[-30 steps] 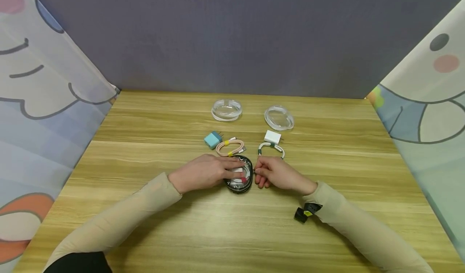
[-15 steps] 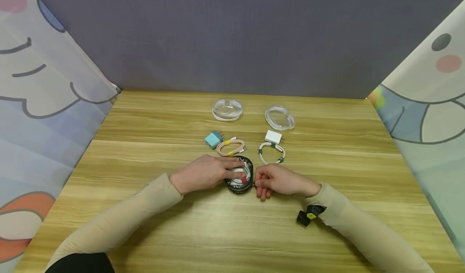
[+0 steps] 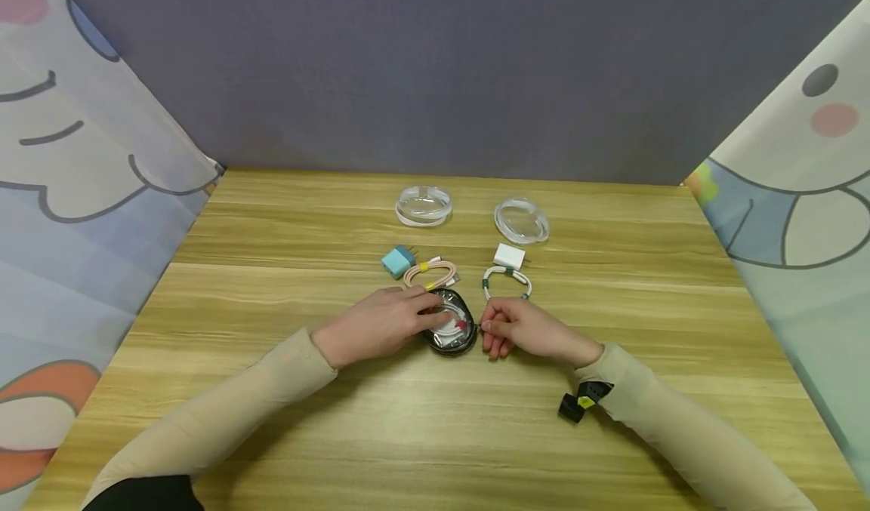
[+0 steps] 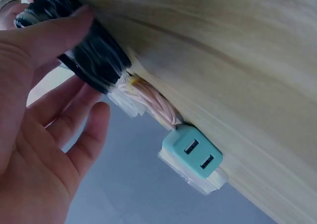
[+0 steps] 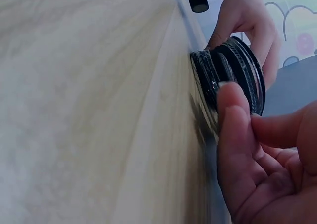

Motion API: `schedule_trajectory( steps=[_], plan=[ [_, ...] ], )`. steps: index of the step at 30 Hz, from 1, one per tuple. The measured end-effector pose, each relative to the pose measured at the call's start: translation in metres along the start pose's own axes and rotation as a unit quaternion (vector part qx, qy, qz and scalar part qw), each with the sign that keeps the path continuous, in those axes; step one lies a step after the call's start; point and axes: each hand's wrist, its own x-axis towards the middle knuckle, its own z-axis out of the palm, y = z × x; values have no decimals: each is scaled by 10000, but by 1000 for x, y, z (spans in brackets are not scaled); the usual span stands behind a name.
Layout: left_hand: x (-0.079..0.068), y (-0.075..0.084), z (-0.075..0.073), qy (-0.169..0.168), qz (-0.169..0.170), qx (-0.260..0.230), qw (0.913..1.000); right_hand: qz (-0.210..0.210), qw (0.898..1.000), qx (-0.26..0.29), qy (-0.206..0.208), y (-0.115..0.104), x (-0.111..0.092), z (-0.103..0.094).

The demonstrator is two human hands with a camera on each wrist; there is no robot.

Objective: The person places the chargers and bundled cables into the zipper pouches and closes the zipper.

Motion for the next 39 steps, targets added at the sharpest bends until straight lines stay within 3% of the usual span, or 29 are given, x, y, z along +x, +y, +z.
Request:
schedule_trajectory(
  steps=[12,17,22,30,39],
  plan=[
    [0,-1,-2,374,744,296,9961,-378,9966,-421,599,0,11,4],
    [2,-2,-1,210,1001,251,9944,-411,9950,-626,662,1,11,5],
    [1,-2,1,-63,747,244,9969,-390,9932,-825,722,1,9,3],
    [2,2,3,-220,476,180,9985,-401,9885,-1340,583,-1,2,1],
    [0,6,2,-444,182,257,9985,-239,9916,-1246,242,-1,-15,0]
  ],
)
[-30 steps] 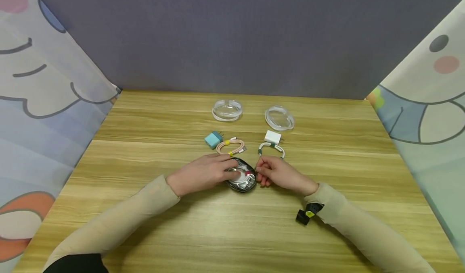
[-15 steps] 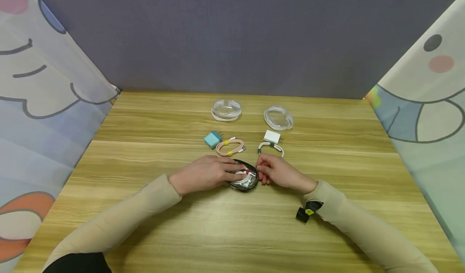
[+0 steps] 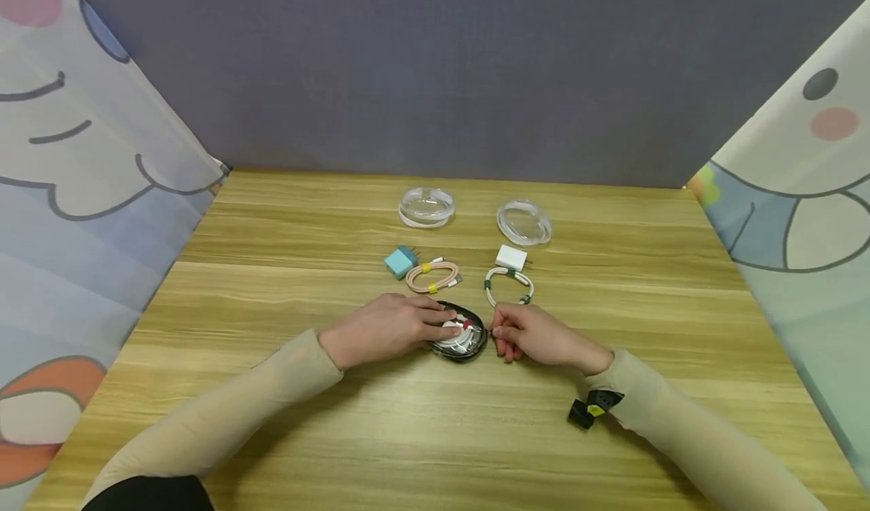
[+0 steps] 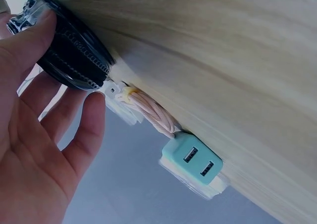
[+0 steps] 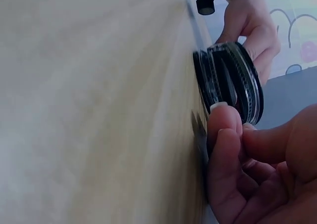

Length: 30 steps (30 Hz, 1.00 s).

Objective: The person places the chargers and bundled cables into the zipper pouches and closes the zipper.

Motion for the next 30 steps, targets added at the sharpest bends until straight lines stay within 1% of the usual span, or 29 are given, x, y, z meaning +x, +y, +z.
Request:
schedule_trajectory(
  steps=[3,6,9,14,17,22,24,26,30],
  plan=[
    [0,0,-1,-29,-53,-14,10000,-60,9999,33,-106,-2,-6,4],
    [-1,1,-2,-15,-89,-74,9999,-124,9998,69,-123,-2,-9,7],
    [-1,0,-3,-12,-77,-68,9999,-103,9998,148,2,-2,-10,8],
    [-2,0,-7,-89,39,127,9999,-32,9989,368,276,1,-7,6],
    [-2,0,-7,31,148,210,9997,-2,9982,440,411,2,-4,4],
    [0,-1,-7,363,369,409,9978,-14,9973,428,601,2,3,3],
    [1,-1,-7,396,453,477,9971,-15,9971,379,667,1,6,3],
    [2,-2,-8,347,543,473,9968,-11,9969,320,719,0,9,4],
    [4,-3,-11,66,694,433,9966,-34,9967,214,782,-1,14,3]
  ],
)
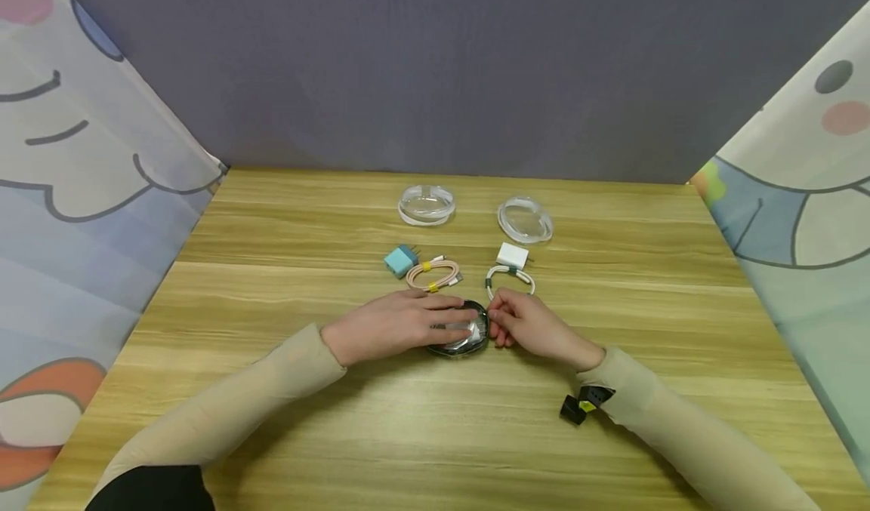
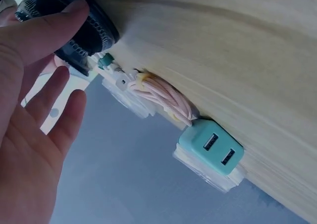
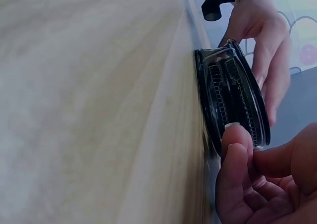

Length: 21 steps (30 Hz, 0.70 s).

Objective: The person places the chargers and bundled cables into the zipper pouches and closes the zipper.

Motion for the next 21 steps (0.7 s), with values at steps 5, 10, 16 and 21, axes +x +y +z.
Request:
schedule_trajectory(
  steps=[5,10,16,21],
  plan=[
    [3,-1,-1,-264,-37,-126,9996,7,10000,-64,-9,0,1,-2],
    [4,-3,0,-369,-103,-224,9990,0,10000,-76,-40,2,1,-3],
    [5,-2,0,-392,-117,-258,9988,14,9999,-90,-72,2,-1,-4],
    [6,0,-1,-410,-125,-288,9987,20,9999,-114,-114,2,-3,-3]
  ],
)
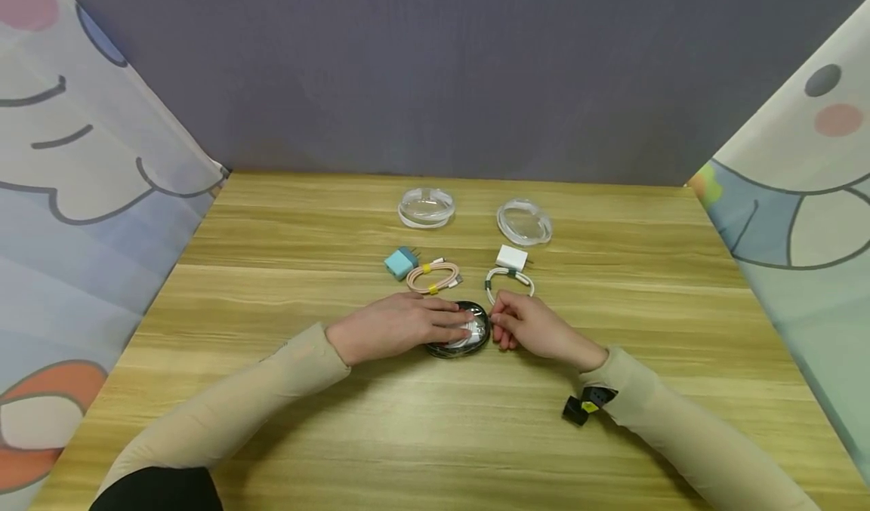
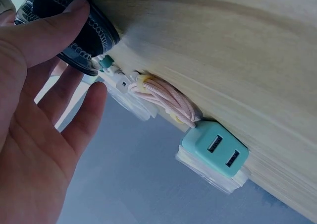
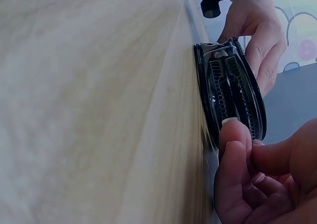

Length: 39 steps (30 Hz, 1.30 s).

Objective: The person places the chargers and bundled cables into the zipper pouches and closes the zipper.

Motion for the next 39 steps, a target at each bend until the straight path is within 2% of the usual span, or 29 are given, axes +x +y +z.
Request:
schedule_trajectory(
  steps=[10,25,39],
  plan=[
    [0,-1,1,248,-115,-223,9994,96,9999,16,-46,-3,-1,-1],
    [0,0,1,351,-168,-274,9989,-33,9998,53,-209,0,-10,-4],
    [2,1,3,392,-185,-248,9988,108,9965,660,-492,1,-18,-2]
  ],
)
